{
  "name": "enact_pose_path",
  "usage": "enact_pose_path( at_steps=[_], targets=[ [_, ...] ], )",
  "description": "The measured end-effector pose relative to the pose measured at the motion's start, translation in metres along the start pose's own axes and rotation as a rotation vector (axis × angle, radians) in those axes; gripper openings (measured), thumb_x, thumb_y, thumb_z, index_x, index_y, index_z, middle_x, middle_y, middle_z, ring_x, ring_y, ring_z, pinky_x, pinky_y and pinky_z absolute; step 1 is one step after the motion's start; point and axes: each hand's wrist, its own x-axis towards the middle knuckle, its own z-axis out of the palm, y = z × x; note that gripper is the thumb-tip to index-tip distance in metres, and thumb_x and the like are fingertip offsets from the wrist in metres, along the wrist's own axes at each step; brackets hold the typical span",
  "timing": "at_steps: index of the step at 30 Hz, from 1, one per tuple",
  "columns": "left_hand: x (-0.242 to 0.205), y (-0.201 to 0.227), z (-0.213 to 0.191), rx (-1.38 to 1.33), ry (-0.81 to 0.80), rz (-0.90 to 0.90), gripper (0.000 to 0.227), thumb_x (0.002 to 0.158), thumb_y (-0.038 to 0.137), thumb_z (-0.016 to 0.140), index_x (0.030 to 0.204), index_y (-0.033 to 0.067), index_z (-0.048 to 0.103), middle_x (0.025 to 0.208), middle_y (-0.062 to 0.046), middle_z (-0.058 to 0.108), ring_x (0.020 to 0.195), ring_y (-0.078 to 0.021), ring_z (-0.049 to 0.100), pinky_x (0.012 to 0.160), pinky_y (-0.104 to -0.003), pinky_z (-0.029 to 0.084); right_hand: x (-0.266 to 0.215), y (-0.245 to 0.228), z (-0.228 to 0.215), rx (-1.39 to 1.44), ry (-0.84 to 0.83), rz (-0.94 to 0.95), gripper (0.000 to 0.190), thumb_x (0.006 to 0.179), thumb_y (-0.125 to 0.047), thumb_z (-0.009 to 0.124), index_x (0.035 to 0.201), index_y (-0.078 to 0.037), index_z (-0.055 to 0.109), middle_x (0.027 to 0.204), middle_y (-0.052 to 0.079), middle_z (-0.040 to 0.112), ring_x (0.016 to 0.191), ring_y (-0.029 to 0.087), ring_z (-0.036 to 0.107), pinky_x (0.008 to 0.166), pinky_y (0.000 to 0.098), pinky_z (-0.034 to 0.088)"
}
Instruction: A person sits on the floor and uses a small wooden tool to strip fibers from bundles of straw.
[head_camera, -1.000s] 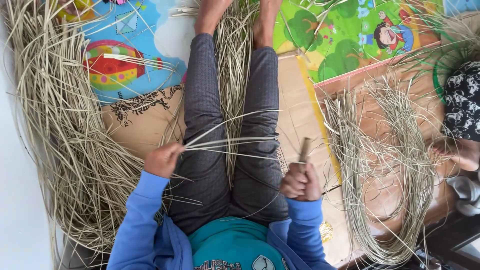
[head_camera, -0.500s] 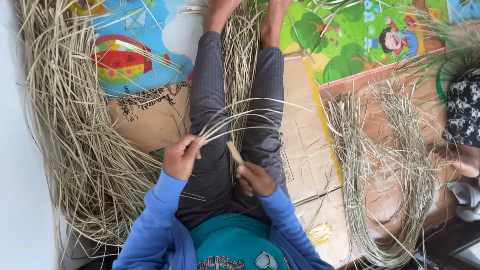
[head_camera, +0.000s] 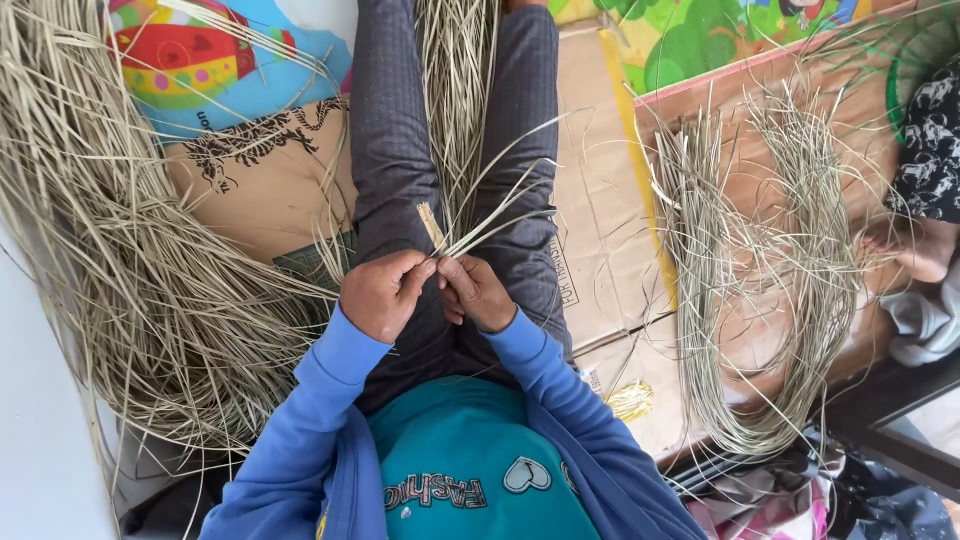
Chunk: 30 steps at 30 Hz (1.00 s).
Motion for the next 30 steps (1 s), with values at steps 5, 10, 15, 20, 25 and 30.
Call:
enact_pose_path(
  at_steps=[5,10,15,20,25,30],
  targets=[
    [0.000,0.002,-0.004,0.103,-0.061,0.074,0.022,0.102,0.032,0.068,0.092,0.0141,0.075,0.067,-0.009,0.071,0.061,-0.0355,0.069,0.052,-0.046,0.055,0.002,0.001,-0.012,-0.038,-0.022,-0.041,0.049,0.111,-0.033,0.052,0.073,-0.002,0.053,0.049,0.003,0.036,0.035,0.010,0.041,0.028,0.0248,0.042],
    [0.007,0.005,-0.013,-0.054,-0.194,-0.008,0.023,0.102,0.029,0.067,0.085,0.0155,0.075,0.059,-0.007,0.069,0.058,-0.0355,0.068,0.052,-0.045,0.056,-0.007,-0.012,-0.001,0.032,0.002,-0.043,0.051,0.110,-0.033,0.054,0.067,-0.004,0.048,0.046,0.001,0.030,0.032,0.007,0.033,0.026,0.0233,0.037],
    [0.014,-0.002,-0.038,-0.093,-0.300,-0.021,0.024,0.102,0.025,0.067,0.081,0.0151,0.074,0.052,-0.008,0.066,0.052,-0.0354,0.066,0.051,-0.043,0.054,-0.009,-0.034,-0.009,0.184,0.032,-0.035,0.055,0.109,-0.040,0.053,0.066,-0.008,0.044,0.047,-0.002,0.026,0.031,0.006,0.027,0.024,0.0217,0.031],
    [0.014,-0.037,-0.060,-0.067,-0.388,-0.091,0.019,0.099,0.023,0.067,0.084,0.0195,0.078,0.051,-0.010,0.066,0.052,-0.0337,0.066,0.055,-0.043,0.055,-0.008,-0.050,-0.029,0.303,0.064,-0.045,0.054,0.108,-0.044,0.053,0.067,-0.012,0.041,0.048,-0.005,0.023,0.033,0.004,0.024,0.024,0.0183,0.028],
    [0.010,-0.055,-0.092,0.022,-0.393,-0.263,0.016,0.099,0.029,0.069,0.088,0.0209,0.079,0.057,-0.010,0.070,0.057,-0.0314,0.066,0.066,-0.043,0.056,-0.007,-0.057,-0.073,0.334,0.139,-0.061,0.052,0.106,-0.051,0.053,0.069,-0.015,0.041,0.051,-0.007,0.020,0.035,0.004,0.020,0.025,0.0175,0.026],
    [0.012,-0.063,-0.110,0.014,-0.353,-0.301,0.015,0.096,0.014,0.071,0.105,0.0102,0.082,0.059,-0.002,0.067,0.048,-0.0125,0.052,0.048,-0.027,0.039,-0.012,-0.056,-0.105,0.455,0.137,-0.063,0.042,0.104,-0.049,0.050,0.077,-0.017,0.045,0.052,-0.006,0.028,0.039,0.004,0.018,0.032,0.0211,0.014]
  ],
)
